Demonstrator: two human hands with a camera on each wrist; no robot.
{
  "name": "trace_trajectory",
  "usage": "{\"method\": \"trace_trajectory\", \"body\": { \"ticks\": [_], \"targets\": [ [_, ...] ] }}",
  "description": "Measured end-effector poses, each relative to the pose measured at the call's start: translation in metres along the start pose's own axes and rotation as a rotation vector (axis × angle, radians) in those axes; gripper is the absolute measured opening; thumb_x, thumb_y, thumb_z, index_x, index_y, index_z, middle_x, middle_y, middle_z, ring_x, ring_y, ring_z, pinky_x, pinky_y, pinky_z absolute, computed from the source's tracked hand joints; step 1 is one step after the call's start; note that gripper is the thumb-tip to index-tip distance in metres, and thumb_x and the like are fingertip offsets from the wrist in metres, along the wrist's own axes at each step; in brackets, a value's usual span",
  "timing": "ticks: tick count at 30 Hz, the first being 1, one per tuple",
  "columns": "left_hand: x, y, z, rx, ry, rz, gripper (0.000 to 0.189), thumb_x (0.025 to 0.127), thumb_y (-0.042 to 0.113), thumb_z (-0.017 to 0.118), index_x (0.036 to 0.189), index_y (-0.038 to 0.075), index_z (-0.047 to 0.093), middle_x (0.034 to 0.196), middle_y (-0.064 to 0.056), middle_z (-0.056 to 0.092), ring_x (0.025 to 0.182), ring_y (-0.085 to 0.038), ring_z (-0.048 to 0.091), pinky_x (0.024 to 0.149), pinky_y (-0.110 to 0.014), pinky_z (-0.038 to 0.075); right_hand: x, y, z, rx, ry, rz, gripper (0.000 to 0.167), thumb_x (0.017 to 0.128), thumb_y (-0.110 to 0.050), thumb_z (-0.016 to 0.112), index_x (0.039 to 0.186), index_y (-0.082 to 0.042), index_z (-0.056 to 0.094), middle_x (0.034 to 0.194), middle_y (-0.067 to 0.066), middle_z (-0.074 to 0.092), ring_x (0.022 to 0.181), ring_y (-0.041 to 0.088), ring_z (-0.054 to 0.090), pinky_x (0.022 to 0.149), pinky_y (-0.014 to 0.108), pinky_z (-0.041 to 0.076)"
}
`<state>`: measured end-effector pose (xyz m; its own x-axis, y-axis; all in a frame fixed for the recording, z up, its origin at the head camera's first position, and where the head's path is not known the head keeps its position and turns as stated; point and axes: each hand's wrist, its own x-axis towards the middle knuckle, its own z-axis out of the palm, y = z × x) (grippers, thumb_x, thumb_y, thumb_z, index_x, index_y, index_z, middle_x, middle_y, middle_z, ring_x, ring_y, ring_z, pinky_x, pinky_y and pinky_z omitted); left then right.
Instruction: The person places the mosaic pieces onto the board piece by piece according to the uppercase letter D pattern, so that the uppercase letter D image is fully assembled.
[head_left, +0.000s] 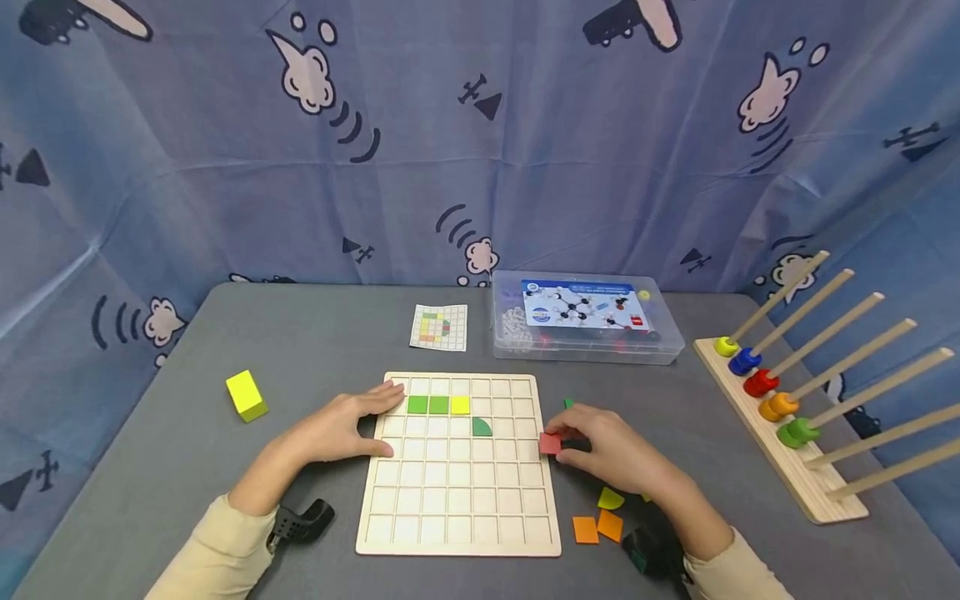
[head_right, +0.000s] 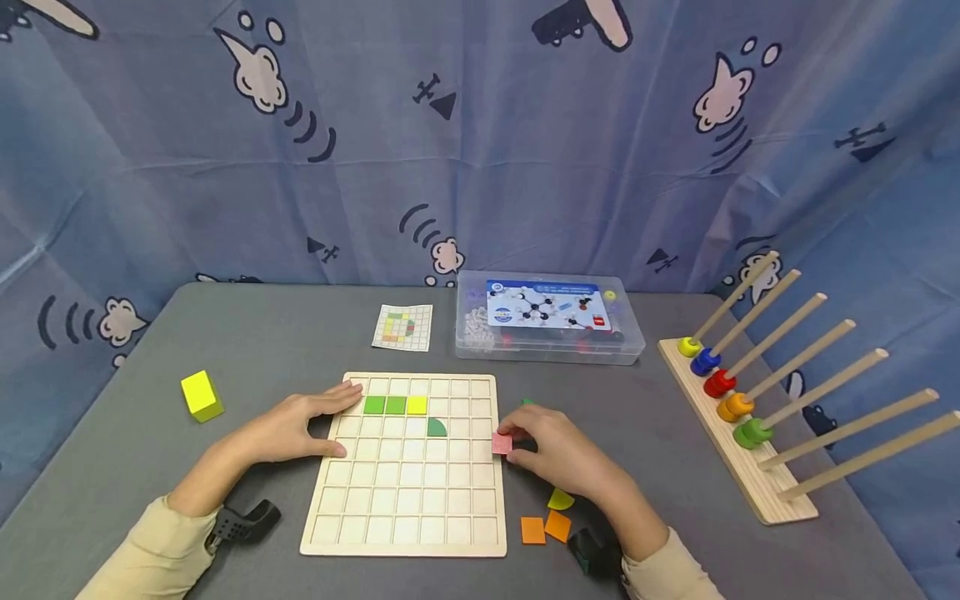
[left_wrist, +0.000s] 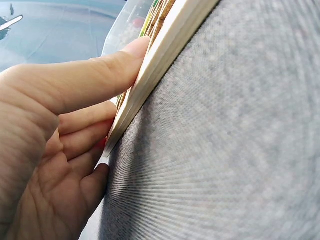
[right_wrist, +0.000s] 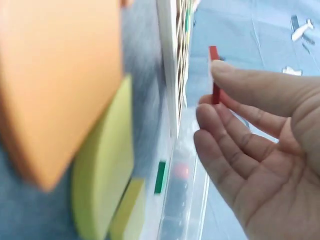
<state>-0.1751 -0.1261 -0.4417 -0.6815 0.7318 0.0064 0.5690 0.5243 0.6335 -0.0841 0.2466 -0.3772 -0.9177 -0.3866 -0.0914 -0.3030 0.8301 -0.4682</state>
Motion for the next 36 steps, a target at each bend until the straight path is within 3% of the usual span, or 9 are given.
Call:
{"method": "trace_trajectory", "body": {
  "ticks": [4, 9, 14, 18, 27, 32, 36],
  "targets": [
    [0.0, 0.0, -0.001, -0.003, -0.005, 0.005, 0.083, 0.077, 0.041, 0.075, 0.144, 0.006, 0.04, 0.152, -0.008, 0.034, 0.142, -0.028, 0.027, 0.108, -0.05, 0.033, 0.009, -0.012, 0.002, 0.016, 0.0, -0.071, 0.025, 0.084, -0.014, 0.072, 0.108, -0.014, 0.067, 0.101, -0.006, 0.062, 0.09, 0.012, 0.06, 0.08, 0.033, 0.053],
    [0.001, 0.001, -0.001, 0.004, -0.006, 0.005, 0.083, 0.077, 0.041, 0.075, 0.144, 0.005, 0.04, 0.152, -0.009, 0.034, 0.142, -0.028, 0.028, 0.107, -0.05, 0.033, 0.026, -0.026, 0.008, -0.004, -0.044, -0.177, 0.023, 0.084, -0.012, 0.072, 0.106, -0.012, 0.069, 0.099, -0.003, 0.063, 0.084, 0.013, 0.056, 0.072, 0.025, 0.05],
    [0.001, 0.0, 0.0, 0.011, -0.004, 0.003, 0.082, 0.078, 0.041, 0.075, 0.143, 0.005, 0.041, 0.152, -0.008, 0.035, 0.142, -0.028, 0.028, 0.108, -0.05, 0.033, 0.042, -0.036, 0.016, -0.024, -0.094, -0.226, 0.021, 0.085, -0.015, 0.071, 0.106, -0.013, 0.07, 0.099, -0.002, 0.064, 0.086, 0.01, 0.056, 0.072, 0.022, 0.049],
    [0.001, 0.0, 0.0, 0.014, -0.002, -0.001, 0.082, 0.078, 0.04, 0.075, 0.143, 0.006, 0.041, 0.152, -0.008, 0.035, 0.142, -0.028, 0.028, 0.108, -0.05, 0.033, 0.05, -0.042, 0.022, -0.077, -0.116, -0.246, 0.021, 0.086, -0.016, 0.07, 0.106, -0.013, 0.07, 0.1, -0.002, 0.064, 0.088, 0.009, 0.057, 0.075, 0.023, 0.05],
    [0.0, 0.0, -0.001, 0.019, -0.007, 0.002, 0.081, 0.078, 0.041, 0.075, 0.143, 0.006, 0.041, 0.152, -0.007, 0.036, 0.142, -0.028, 0.028, 0.108, -0.051, 0.033, 0.055, -0.051, 0.03, -0.148, -0.111, -0.255, 0.017, 0.084, -0.014, 0.071, 0.101, -0.011, 0.071, 0.095, -0.001, 0.06, 0.078, 0.007, 0.05, 0.07, 0.018, 0.046],
    [0.0, -0.001, 0.0, 0.011, -0.007, -0.003, 0.082, 0.078, 0.043, 0.074, 0.143, 0.006, 0.041, 0.152, -0.007, 0.035, 0.142, -0.028, 0.027, 0.108, -0.051, 0.033, 0.055, -0.049, 0.03, -0.137, -0.104, -0.273, 0.018, 0.084, -0.01, 0.07, 0.101, -0.01, 0.07, 0.095, -0.001, 0.061, 0.079, 0.008, 0.051, 0.071, 0.019, 0.047],
    [0.001, -0.001, 0.0, 0.007, -0.003, -0.005, 0.082, 0.078, 0.044, 0.074, 0.143, 0.006, 0.041, 0.152, -0.007, 0.035, 0.142, -0.028, 0.027, 0.108, -0.051, 0.033, 0.051, -0.044, 0.024, -0.086, -0.107, -0.246, 0.022, 0.086, -0.013, 0.068, 0.108, -0.01, 0.07, 0.101, 0.0, 0.063, 0.089, 0.011, 0.058, 0.076, 0.023, 0.05]
  ]
}}
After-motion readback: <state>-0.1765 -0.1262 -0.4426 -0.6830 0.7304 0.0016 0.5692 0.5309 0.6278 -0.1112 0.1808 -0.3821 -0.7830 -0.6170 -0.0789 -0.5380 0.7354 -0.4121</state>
